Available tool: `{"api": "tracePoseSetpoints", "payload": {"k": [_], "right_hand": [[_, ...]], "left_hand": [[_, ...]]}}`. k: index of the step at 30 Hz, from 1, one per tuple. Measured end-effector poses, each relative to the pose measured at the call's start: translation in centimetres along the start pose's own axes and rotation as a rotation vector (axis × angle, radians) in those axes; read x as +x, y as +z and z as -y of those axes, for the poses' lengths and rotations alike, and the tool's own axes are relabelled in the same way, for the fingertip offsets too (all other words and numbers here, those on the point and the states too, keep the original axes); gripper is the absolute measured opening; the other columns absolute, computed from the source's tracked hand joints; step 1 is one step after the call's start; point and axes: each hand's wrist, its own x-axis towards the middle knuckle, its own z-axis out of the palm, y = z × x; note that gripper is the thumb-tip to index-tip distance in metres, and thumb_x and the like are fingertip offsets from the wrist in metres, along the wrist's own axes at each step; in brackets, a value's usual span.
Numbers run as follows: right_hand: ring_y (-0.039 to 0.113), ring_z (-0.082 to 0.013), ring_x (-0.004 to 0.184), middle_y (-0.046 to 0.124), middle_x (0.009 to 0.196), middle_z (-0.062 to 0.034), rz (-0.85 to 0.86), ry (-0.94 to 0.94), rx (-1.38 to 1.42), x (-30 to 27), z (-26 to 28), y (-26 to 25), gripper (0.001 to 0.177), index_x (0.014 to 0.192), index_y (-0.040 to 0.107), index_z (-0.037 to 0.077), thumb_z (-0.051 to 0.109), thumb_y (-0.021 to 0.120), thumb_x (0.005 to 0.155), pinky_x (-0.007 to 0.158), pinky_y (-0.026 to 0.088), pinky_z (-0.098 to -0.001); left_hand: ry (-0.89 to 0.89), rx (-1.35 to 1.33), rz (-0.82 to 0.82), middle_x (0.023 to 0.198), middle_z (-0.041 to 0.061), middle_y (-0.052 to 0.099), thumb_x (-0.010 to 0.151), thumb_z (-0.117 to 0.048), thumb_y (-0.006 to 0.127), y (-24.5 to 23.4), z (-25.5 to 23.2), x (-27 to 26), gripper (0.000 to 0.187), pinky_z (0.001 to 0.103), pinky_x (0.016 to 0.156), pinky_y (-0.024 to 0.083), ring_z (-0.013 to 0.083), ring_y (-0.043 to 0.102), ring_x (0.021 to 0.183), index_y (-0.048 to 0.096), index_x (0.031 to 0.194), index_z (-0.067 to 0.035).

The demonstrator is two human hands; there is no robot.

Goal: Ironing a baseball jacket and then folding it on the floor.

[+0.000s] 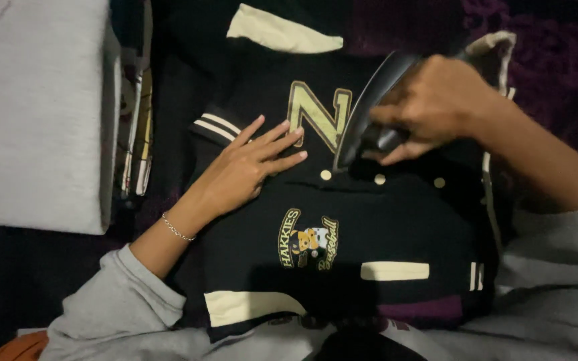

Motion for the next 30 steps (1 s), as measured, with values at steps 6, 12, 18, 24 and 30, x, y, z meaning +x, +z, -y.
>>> {"api": "tracePoseSetpoints", "payload": {"k": [6, 12, 18, 24, 30], "right_hand": [[0.056, -0.0156, 0.044, 0.062, 0.055, 0.0015, 0.278, 0.381, -0.283, -1.3, -1.3, -1.5, 0.071, 0.096, 0.078, 0.021, 0.087, 0.063, 0.074, 0.043, 0.043, -0.0308], [0.049, -0.0107, 0.034, 0.058, 0.049, 0.0009, 0.211, 0.718, -0.38, -4.8, 3.6, -4.2, 0.06, 0.104, 0.079, 0.019, 0.076, 0.065, 0.088, 0.036, 0.036, -0.0255], [0.048, -0.0089, 0.042, 0.063, 0.065, 0.0043, 0.134, 0.615, -0.3, -6.9, 5.7, -2.3, 0.057, 0.092, 0.074, 0.019, 0.075, 0.068, 0.088, 0.04, 0.033, -0.0255], [0.046, -0.0129, 0.042, 0.05, 0.052, 0.0009, 0.211, 0.805, -0.422, -10.7, 0.4, 0.0, 0.069, 0.085, 0.064, 0.015, 0.084, 0.07, 0.08, 0.047, 0.034, -0.03], [0.044, -0.0119, 0.035, 0.049, 0.047, -0.0005, 0.08, 0.995, -0.837, -18.5, -1.6, -2.2, 0.061, 0.074, 0.064, 0.014, 0.071, 0.069, 0.096, 0.041, 0.033, -0.0271]], "left_hand": [[0.013, 0.065, -0.061, 0.164, 0.003, 0.04, 0.078, 0.008, 0.067, 0.2, -0.1, -0.4, 0.076, 0.05, 0.128, 0.021, 0.0246, 0.034, 0.153, 0.058, 0.148, -0.021], [-0.007, 0.059, 0.069, 0.162, 0.006, 0.039, 0.063, -0.004, 0.073, 0.4, -0.5, -0.4, 0.089, 0.052, 0.125, 0.019, 0.0279, 0.032, 0.151, 0.051, 0.148, -0.019], [0.047, 0.078, -0.053, 0.165, 0.009, 0.037, 0.1, -0.028, 0.056, 1.0, -2.4, -0.4, 0.06, 0.052, 0.128, 0.017, 0.0291, 0.029, 0.155, 0.043, 0.159, -0.019], [0.045, 0.151, -0.045, 0.165, 0.007, 0.037, 0.102, -0.046, 0.05, 1.2, -2.3, -0.6, 0.061, 0.054, 0.126, 0.015, 0.0293, 0.026, 0.155, 0.04, 0.158, -0.023], [0.044, 0.094, -0.059, 0.164, 0.007, 0.036, 0.101, -0.047, 0.051, 1.3, -2.2, -0.4, 0.06, 0.054, 0.125, 0.015, 0.0295, 0.025, 0.154, 0.041, 0.156, -0.024]]}}
